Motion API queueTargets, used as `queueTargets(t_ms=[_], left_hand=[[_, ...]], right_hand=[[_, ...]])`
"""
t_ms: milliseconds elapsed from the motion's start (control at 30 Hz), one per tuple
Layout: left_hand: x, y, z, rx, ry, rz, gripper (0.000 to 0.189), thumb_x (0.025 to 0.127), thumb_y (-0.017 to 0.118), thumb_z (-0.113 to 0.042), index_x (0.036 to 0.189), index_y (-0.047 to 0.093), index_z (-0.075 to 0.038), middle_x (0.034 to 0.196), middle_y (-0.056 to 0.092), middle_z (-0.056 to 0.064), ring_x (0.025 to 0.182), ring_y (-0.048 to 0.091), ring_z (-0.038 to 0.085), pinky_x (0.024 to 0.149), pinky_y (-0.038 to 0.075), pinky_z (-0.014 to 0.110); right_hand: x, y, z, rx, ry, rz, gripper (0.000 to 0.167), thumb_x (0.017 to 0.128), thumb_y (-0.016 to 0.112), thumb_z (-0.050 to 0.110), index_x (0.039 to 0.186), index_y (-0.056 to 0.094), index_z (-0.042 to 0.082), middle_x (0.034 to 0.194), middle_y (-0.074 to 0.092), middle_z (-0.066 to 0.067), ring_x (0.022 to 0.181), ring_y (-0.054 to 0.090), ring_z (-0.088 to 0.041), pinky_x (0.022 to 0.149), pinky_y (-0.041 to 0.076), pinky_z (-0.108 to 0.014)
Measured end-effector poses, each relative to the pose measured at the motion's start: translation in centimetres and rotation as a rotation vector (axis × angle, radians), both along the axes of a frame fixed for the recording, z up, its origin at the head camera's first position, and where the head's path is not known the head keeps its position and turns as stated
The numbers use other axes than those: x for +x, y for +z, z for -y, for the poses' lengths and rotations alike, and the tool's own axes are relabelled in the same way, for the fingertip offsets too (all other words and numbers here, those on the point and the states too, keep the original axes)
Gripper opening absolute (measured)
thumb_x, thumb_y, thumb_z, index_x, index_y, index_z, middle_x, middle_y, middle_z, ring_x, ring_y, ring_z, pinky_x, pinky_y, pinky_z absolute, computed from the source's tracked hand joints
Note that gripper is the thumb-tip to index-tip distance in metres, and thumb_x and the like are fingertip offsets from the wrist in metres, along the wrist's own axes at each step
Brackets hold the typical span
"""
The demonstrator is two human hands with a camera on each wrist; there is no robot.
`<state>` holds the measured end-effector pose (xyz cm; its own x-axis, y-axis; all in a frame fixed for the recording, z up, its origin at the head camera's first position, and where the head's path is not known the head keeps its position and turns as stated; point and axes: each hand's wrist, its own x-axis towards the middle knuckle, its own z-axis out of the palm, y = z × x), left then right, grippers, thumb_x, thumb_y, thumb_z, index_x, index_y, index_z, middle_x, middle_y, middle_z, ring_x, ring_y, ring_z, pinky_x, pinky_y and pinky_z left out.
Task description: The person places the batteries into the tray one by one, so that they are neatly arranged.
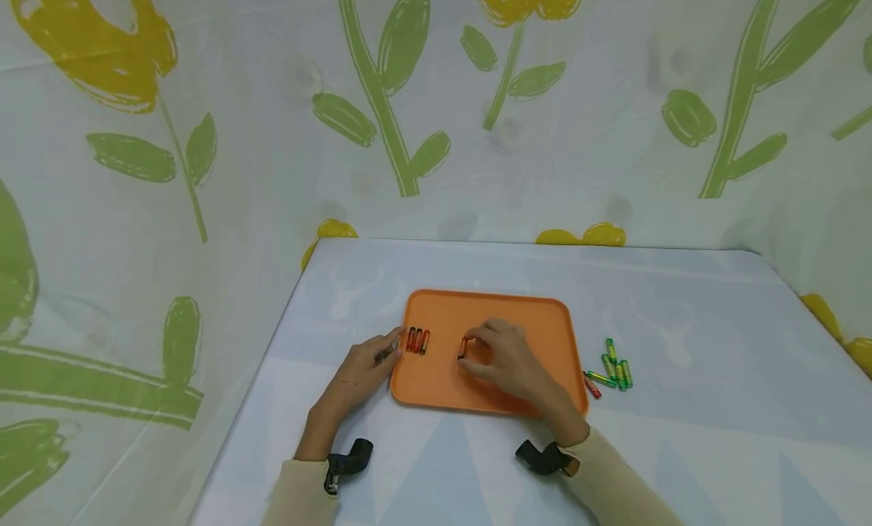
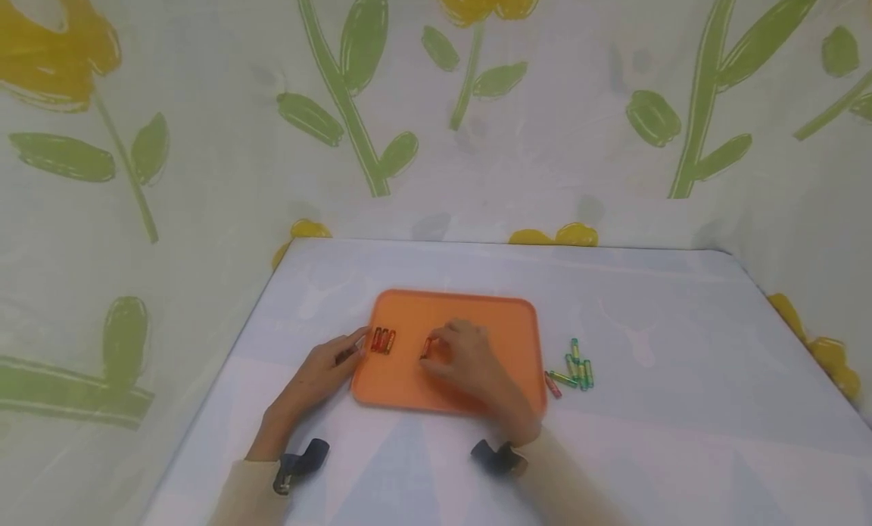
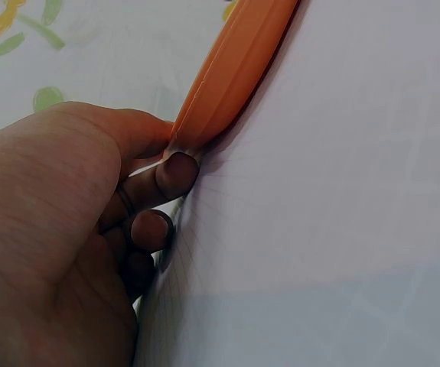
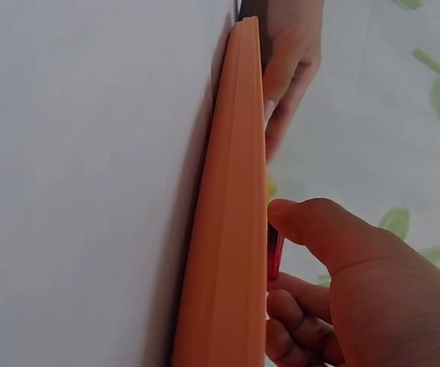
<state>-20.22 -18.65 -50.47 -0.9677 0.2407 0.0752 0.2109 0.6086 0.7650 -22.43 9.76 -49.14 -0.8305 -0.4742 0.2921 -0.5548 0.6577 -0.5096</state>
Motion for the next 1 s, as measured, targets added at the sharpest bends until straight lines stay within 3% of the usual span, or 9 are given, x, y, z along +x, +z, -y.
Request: queueTargets(t_ms=[167, 467, 1000], left_hand=[[0.2, -0.3, 0.1, -0.014, 0.012, 0.018, 0.047, 0.103, 0.059, -0.023, 0.149, 0.051, -0.014, 0.084, 0.054, -0.005, 0.072, 0.045, 0.012, 0.065, 0.04, 0.029], [0.1, -0.1, -0.2, -0.016, 0.017, 0.025, 0.047, 0.103, 0.059, -0.024, 0.149, 0.051, -0.015, 0.077, 0.049, -0.003, 0.068, 0.042, 0.011, 0.061, 0.037, 0.028], [-0.1, 0.1, 0.1, -0.029, 0.015, 0.033, 0.048, 0.104, 0.057, -0.025, 0.15, 0.049, -0.015, 0.081, 0.051, -0.003, 0.07, 0.044, 0.013, 0.065, 0.038, 0.031]], right_hand=[[-0.4, -0.8, 1.1, 0.026, 0.004, 0.029, 0.038, 0.085, 0.081, 0.036, 0.112, 0.071, 0.012, 0.093, 0.051, 0.004, 0.085, 0.044, -0.012, 0.077, 0.027, -0.038], [-0.8, -0.7, 2.4, 0.003, -0.018, 0.085, 0.041, 0.085, 0.082, 0.035, 0.116, 0.071, 0.01, 0.096, 0.051, 0.004, 0.089, 0.046, -0.016, 0.079, 0.03, -0.037], [-2.0, -1.4, 4.1, -0.012, -0.002, 0.079, 0.04, 0.085, 0.081, 0.035, 0.114, 0.071, 0.01, 0.092, 0.05, 0.006, 0.087, 0.046, -0.014, 0.078, 0.031, -0.036]])
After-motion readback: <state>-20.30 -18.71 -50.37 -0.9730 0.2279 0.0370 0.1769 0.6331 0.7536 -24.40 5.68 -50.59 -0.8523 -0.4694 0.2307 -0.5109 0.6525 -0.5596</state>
